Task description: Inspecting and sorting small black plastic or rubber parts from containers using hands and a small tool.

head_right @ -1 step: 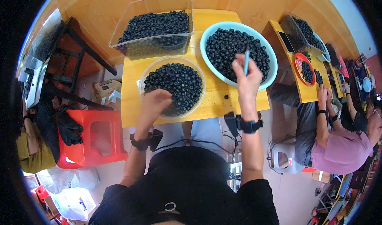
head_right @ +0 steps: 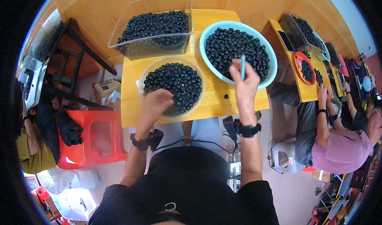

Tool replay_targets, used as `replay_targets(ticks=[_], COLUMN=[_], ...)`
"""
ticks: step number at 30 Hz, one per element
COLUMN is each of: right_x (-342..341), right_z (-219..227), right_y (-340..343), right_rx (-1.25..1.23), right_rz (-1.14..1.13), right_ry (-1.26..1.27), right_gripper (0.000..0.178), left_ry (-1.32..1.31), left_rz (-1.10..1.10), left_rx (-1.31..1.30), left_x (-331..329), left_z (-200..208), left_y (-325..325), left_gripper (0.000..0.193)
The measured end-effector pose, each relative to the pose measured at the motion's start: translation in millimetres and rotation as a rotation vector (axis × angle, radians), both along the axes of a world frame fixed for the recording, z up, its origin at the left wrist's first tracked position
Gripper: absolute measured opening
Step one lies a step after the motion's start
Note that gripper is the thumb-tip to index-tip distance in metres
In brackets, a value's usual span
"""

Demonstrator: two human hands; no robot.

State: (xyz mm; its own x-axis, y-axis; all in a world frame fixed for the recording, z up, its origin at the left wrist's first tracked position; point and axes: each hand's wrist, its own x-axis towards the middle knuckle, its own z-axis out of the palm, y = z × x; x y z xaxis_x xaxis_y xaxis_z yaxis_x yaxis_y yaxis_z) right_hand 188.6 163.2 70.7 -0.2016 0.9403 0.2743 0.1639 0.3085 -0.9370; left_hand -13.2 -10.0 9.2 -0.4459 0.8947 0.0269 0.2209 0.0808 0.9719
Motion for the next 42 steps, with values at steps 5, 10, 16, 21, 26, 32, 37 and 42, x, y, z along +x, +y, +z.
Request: replay_targets(ticks=[5,10,16,21,26,32,37,42], right_x=[20,20,24,25,23,15,1,-6], right_z=[-33,-34,-45,-53,-50,-45,-16,-5], right_y=[-44,-68,-81,-84,-88,-96,-108,-113], right_rx=[-0.005,-0.134,-0.163,-0.183,-0.211,-0.226,-0.032,0.109], right_rz=[0.053,0.033,0.068,0.07,0.063,0.179,0.321,0.364], right_ry=[-0.085,-0.095,-0.125,-0.107,-0.105,-0.132,-0.225,-0.299], right_gripper=[0.013,0.011,0.011,0.011,0.011,0.013,0.021,0.02], left_ry=[0.347,0.686,0.567,0.365,0.034,-0.675,-1.118,-1.28], left_rz=[-0.066,-0.049,-0.057,0.008,0.031,-0.127,-0.245,-0.375], left_rx=[-0.063,-0.012,0.079,0.019,-0.051,0.042,0.099,0.168], left_x=[23,32,20,7,-1,6,14,25], left_z=[3,-1,-3,-5,4,10,5,4], left_y=[11,17,18,17,16,14,12,11], left_gripper=[0.022,0.019,0.015,0.012,0.008,0.01,0.017,0.019])
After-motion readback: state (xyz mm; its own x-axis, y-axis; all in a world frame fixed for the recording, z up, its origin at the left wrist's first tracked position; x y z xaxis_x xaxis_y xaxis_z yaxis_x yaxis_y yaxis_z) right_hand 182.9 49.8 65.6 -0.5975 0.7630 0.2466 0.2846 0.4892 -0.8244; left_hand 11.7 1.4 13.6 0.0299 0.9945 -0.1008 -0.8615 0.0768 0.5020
